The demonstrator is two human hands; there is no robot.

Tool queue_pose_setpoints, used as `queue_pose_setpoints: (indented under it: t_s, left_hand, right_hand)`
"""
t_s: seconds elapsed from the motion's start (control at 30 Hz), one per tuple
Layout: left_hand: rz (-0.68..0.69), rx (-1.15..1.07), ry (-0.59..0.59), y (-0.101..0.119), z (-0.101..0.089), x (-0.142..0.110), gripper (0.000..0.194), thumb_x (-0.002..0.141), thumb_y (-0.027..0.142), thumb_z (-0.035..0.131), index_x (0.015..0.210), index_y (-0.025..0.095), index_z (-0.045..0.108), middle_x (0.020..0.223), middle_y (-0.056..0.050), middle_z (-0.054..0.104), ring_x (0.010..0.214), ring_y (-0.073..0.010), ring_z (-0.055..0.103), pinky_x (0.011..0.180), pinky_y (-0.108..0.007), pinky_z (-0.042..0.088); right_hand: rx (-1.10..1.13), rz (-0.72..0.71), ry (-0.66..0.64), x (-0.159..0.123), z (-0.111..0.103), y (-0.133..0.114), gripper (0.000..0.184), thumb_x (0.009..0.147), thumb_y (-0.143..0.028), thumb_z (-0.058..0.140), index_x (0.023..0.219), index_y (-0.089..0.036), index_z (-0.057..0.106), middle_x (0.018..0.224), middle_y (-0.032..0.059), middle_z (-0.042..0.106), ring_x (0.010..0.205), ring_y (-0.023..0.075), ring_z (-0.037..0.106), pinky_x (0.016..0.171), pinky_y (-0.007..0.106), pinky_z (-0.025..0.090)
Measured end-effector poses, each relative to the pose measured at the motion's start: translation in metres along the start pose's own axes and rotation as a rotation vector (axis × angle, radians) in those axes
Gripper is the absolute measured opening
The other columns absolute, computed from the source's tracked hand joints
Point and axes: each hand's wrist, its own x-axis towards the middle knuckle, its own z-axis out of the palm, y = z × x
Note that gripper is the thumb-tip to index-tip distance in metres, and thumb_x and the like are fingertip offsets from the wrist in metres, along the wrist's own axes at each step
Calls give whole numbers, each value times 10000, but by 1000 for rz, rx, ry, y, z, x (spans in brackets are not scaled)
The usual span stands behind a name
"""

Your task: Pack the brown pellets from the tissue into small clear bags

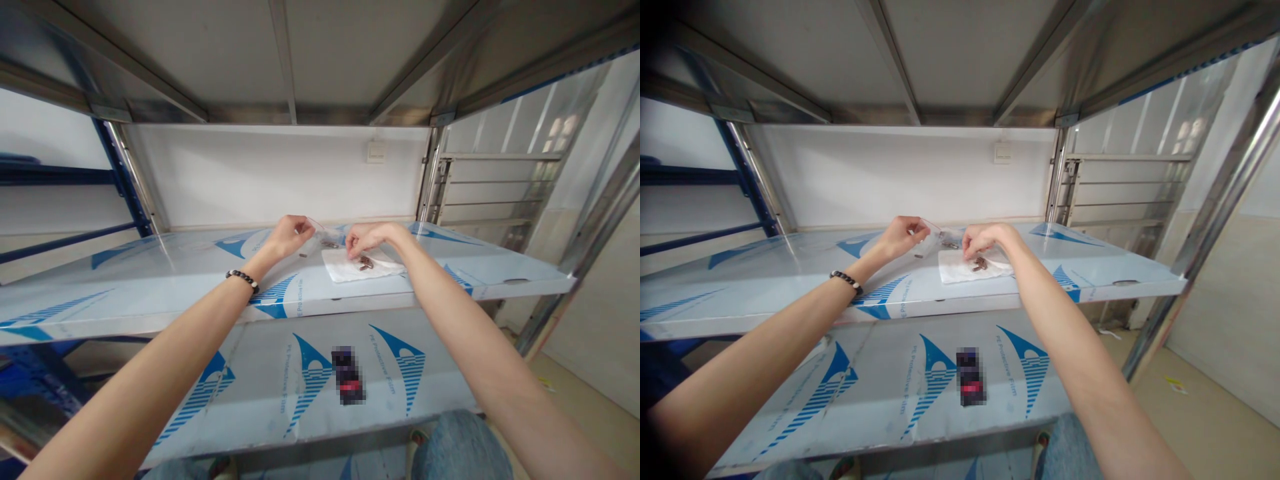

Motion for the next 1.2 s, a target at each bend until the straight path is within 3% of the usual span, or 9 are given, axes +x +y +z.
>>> queue_pose_setpoints:
  t_s: [0.2, 0.33, 0.5, 0.87, 1.2]
  left_hand:
    - [4, -15, -3, 0, 0, 0, 214, 858, 308, 641, 713, 155, 676, 689, -31, 671, 666, -147, 538, 645, -290, 409]
    - [2, -6, -9, 3, -1, -3, 203, 855, 306, 643, 732, 152, 691, 690, -30, 671, 675, -151, 545, 649, -289, 416]
    - [4, -53, -37, 10, -2, -7, 247, 904, 340, 619, 796, 141, 718, 761, -51, 710, 720, -161, 579, 673, -288, 448]
    - [45, -50, -48, 7, -3, -4, 253, 892, 385, 665, 830, 150, 737, 775, -54, 722, 711, -159, 578, 673, -278, 450]
    - [28, -74, -71, 8, -2, -7, 248, 937, 362, 641, 889, 145, 751, 802, -64, 732, 723, -154, 598, 671, -273, 470]
  right_hand:
    - [349, -288, 436, 8, 7, -16, 161, 814, -300, 827, 788, -189, 713, 653, 19, 645, 582, 129, 517, 503, 272, 356]
    - [651, -390, 580, 14, 20, -28, 244, 826, -384, 853, 845, -195, 700, 759, 55, 715, 676, 156, 633, 507, 253, 455]
    - [737, -464, 548, 18, 29, -32, 260, 798, -385, 867, 890, -189, 724, 823, 63, 735, 767, 172, 673, 532, 252, 461]
    - [659, -387, 568, 19, 29, -28, 216, 830, -344, 824, 976, -196, 770, 1081, 103, 771, 996, 217, 669, 749, 313, 539]
    - [643, -408, 522, 25, 31, -25, 205, 834, -322, 834, 985, -186, 805, 1030, 90, 777, 874, 178, 648, 813, 326, 538]
